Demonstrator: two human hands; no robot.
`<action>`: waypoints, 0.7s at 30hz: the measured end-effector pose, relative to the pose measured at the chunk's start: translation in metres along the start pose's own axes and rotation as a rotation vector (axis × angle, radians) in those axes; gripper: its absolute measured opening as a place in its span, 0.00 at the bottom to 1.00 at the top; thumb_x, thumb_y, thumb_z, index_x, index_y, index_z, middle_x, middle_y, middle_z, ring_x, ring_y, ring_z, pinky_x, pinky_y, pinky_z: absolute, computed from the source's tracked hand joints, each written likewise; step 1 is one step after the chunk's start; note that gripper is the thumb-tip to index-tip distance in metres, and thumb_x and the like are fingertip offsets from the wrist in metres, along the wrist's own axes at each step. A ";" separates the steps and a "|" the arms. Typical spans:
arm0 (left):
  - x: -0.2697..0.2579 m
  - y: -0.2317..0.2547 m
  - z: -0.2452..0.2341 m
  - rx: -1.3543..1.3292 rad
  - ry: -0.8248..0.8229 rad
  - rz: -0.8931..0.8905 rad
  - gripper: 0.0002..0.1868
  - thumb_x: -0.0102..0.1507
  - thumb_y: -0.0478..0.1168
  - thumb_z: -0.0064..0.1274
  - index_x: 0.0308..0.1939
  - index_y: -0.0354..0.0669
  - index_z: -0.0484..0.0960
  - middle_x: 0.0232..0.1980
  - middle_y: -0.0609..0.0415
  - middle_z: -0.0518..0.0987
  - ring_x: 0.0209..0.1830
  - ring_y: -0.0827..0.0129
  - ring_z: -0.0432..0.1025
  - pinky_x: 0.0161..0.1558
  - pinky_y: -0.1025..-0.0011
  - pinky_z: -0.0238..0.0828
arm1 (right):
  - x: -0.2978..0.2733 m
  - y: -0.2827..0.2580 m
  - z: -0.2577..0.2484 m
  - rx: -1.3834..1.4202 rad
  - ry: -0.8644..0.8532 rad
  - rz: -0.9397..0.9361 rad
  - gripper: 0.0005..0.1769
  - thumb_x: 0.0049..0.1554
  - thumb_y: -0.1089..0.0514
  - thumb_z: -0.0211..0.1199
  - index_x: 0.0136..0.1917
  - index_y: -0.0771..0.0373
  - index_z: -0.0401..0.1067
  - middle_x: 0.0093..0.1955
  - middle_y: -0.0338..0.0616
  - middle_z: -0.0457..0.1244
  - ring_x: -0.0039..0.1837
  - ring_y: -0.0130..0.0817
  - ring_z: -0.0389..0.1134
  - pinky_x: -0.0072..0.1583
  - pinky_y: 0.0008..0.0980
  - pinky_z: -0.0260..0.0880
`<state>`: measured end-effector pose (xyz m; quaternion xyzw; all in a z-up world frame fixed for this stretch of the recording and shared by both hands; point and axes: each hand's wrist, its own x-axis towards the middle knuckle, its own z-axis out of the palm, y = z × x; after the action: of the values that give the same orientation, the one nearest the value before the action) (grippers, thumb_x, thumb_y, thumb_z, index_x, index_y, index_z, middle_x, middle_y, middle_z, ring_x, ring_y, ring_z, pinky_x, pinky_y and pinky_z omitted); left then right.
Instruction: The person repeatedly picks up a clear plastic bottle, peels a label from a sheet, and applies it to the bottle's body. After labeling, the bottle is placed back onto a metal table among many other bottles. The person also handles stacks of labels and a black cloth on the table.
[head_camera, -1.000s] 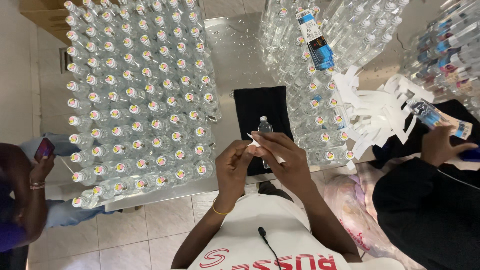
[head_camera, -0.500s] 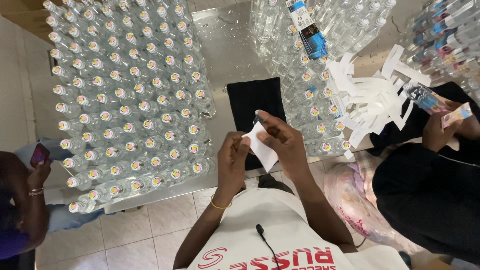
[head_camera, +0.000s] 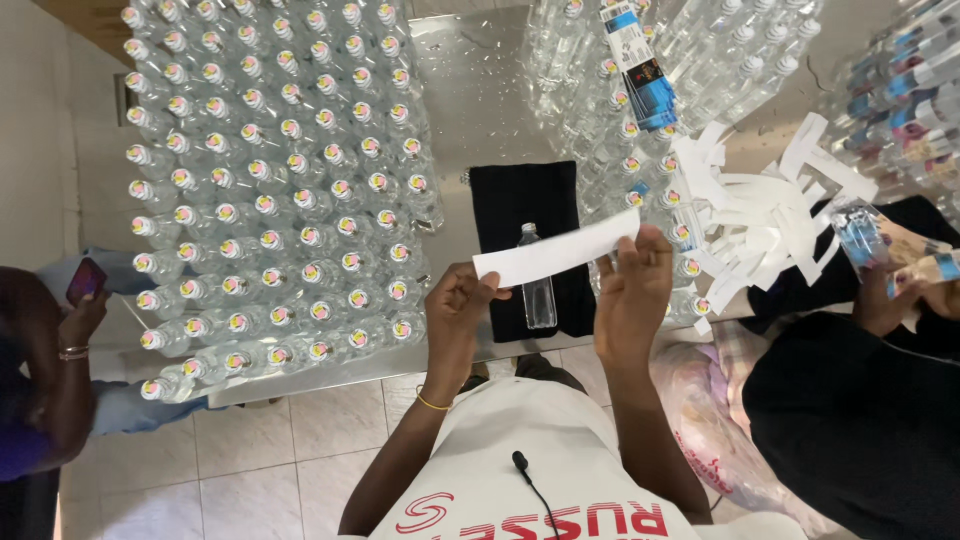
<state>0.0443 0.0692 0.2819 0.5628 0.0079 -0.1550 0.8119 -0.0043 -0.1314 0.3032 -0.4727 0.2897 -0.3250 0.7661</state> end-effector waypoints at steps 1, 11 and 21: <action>-0.001 0.009 0.004 0.001 0.010 0.008 0.08 0.72 0.37 0.61 0.51 0.37 0.86 0.40 0.46 0.85 0.45 0.64 0.84 0.56 0.61 0.83 | 0.000 -0.001 0.001 0.003 -0.012 0.004 0.13 0.71 0.60 0.62 0.66 0.56 0.62 0.65 0.37 0.62 0.69 0.30 0.69 0.71 0.34 0.77; -0.014 0.034 0.021 0.118 -0.062 0.136 0.08 0.74 0.38 0.58 0.52 0.40 0.90 0.43 0.51 0.86 0.50 0.75 0.76 0.58 0.66 0.75 | -0.038 -0.029 0.041 -0.845 -0.683 -0.942 0.24 0.57 0.60 0.79 0.66 0.62 0.82 0.66 0.46 0.71 0.68 0.46 0.73 0.71 0.47 0.75; -0.015 0.031 0.013 0.092 0.043 0.206 0.08 0.69 0.33 0.66 0.51 0.37 0.91 0.33 0.54 0.85 0.40 0.80 0.72 0.48 0.72 0.75 | -0.053 -0.019 0.047 -0.600 -0.641 -0.514 0.17 0.58 0.68 0.75 0.61 0.61 0.86 0.54 0.48 0.76 0.55 0.43 0.80 0.54 0.40 0.82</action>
<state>0.0357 0.0710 0.3182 0.6005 -0.0399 -0.0588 0.7964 -0.0059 -0.0719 0.3462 -0.8039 -0.0050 -0.2442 0.5422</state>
